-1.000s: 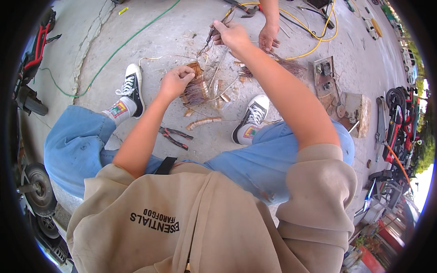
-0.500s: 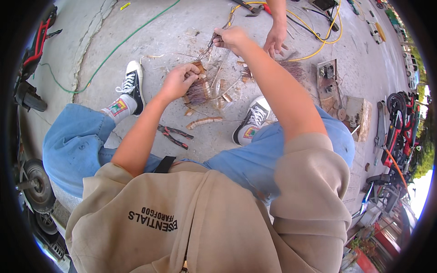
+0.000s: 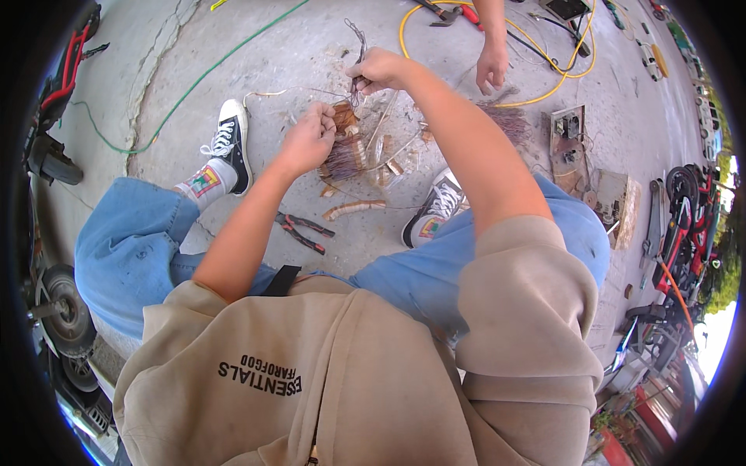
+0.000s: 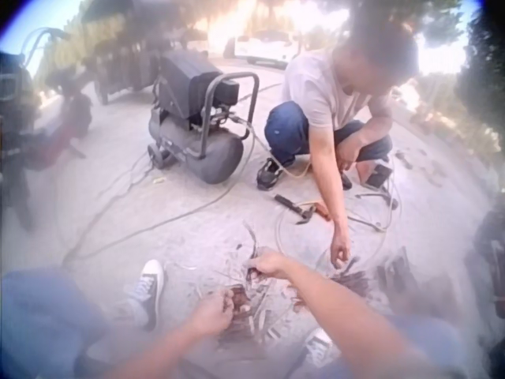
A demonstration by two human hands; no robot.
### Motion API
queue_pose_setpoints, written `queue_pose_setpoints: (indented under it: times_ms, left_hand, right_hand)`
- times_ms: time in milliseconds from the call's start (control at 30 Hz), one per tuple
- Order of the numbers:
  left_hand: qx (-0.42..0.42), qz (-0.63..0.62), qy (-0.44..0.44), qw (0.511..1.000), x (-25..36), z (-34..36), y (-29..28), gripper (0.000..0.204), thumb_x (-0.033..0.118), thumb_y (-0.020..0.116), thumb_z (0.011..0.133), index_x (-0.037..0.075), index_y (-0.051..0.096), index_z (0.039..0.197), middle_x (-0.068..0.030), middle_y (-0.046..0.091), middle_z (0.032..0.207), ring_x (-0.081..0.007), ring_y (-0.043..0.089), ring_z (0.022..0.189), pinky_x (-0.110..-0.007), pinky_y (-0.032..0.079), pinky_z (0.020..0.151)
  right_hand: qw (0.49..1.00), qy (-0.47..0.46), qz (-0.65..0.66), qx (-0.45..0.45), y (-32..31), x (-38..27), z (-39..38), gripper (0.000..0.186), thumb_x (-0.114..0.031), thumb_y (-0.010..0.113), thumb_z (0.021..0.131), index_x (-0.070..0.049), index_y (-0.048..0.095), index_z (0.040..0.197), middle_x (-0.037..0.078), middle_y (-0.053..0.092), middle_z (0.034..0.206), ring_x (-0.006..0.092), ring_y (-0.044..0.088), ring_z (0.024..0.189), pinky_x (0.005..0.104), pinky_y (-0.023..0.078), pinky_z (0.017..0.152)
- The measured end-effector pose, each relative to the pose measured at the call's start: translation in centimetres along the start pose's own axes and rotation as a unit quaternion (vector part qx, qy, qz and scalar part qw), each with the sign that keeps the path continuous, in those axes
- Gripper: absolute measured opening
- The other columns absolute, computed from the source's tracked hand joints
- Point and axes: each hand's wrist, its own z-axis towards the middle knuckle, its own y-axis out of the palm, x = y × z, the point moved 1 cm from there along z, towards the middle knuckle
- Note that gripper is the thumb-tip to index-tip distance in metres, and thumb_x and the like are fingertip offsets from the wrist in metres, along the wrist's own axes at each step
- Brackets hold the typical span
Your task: The person sits on the floor and repeatedly winds a bundle of copper wire around a rectangular wooden block. They use their hands to pull the wire taut and wrap it in layers, occasionally adjusting the bundle or the block's position.
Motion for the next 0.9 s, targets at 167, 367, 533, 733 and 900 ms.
queue_pose_setpoints:
  times_ms: [167,367,533,733,900]
  left_hand:
    - [0.048,-0.001,0.002,0.999,-1.1,0.1,0.2,0.038,0.003,0.06,0.079,0.001,0.047,0.114,-0.0167,0.06,0.107,-0.0299,0.063,0.09,-0.039,0.05,0.081]
    - [0.059,0.015,0.028,0.998,-1.2,0.6,-0.1,0.054,0.004,0.062,0.078,-0.001,0.044,0.128,-0.0175,0.061,0.109,-0.0279,0.063,0.082,-0.038,0.051,0.08]
    - [0.11,0.119,-0.011,0.987,-0.1,0.3,0.5,0.058,0.008,0.062,0.076,-0.001,0.043,0.131,-0.0187,0.057,0.114,-0.0359,0.06,0.1,-0.04,0.05,0.087]
    - [0.069,0.065,-0.009,0.995,-0.8,0.6,0.0,0.048,0.009,0.064,0.076,0.001,0.055,0.122,-0.0161,0.058,0.112,-0.0327,0.062,0.094,-0.04,0.05,0.084]
    - [0.096,0.051,-0.013,0.994,-1.1,0.6,0.1,0.047,0.01,0.067,0.076,0.003,0.058,0.122,-0.0153,0.062,0.109,-0.0314,0.062,0.095,-0.039,0.049,0.085]
  right_hand:
    - [0.999,0.032,0.022,0.001,0.5,-0.1,-0.6,0.017,-0.012,0.065,0.088,0.005,0.065,0.087,0.011,0.067,0.079,0.0146,0.061,0.061,0.0275,0.056,0.058]
    - [0.997,0.043,0.061,0.008,0.5,-0.1,-0.5,0.016,-0.011,0.063,0.089,0.005,0.065,0.09,0.012,0.067,0.08,0.0143,0.061,0.062,0.0276,0.056,0.059]
    - [0.995,0.045,0.084,-0.006,0.3,0.4,-0.2,0.015,-0.011,0.062,0.09,0.005,0.063,0.09,0.009,0.064,0.076,0.0135,0.059,0.061,0.027,0.053,0.057]
    - [0.994,0.033,0.105,0.008,-0.1,0.7,-0.1,0.016,-0.011,0.062,0.091,0.004,0.061,0.089,0.008,0.062,0.075,0.0133,0.057,0.06,0.0267,0.051,0.055]
    - [0.984,-0.017,0.162,0.076,1.3,1.2,0.8,0.017,-0.011,0.063,0.09,0.006,0.061,0.089,0.011,0.063,0.074,0.0162,0.06,0.059,0.0274,0.054,0.055]
